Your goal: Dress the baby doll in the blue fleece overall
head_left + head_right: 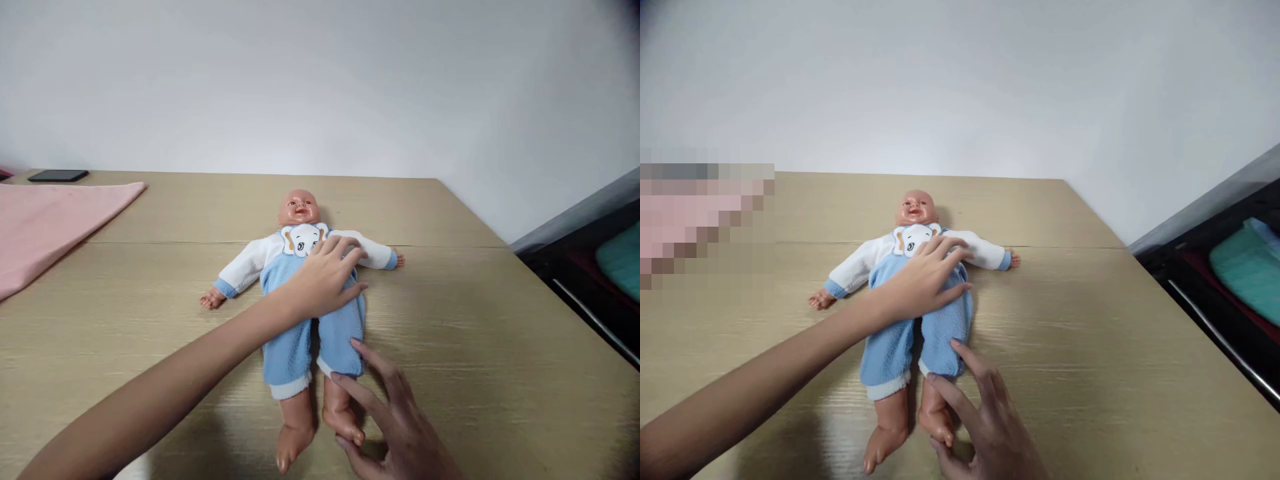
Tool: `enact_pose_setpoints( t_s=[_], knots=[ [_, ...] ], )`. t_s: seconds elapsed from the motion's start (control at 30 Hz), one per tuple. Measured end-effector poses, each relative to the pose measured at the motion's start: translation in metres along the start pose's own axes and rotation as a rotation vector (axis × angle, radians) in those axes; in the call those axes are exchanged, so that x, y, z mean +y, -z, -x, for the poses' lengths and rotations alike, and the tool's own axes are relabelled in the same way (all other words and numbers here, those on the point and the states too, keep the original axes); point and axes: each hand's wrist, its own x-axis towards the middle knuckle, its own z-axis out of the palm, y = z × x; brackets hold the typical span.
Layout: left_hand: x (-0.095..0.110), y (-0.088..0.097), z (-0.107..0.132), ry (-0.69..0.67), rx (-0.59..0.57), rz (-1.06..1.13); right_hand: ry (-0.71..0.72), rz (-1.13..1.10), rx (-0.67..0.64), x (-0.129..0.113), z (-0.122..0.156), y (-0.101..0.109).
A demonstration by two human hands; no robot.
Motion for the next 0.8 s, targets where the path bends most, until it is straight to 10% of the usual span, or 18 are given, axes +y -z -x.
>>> enact_pose_setpoints(
  t_s=[0.27, 0.8],
  knots=[
    [-0.020, -0.053, -0.112, 0.043, -0.338, -0.208, 0.079, 0.062, 0.055, 0.016, 0.011, -0.015],
    [-0.022, -0.030, -0.110, 0.031, -0.074, -0.031, 0.025, 0.079, 0.260, 0.027, 0.025, -0.056]
  ],
)
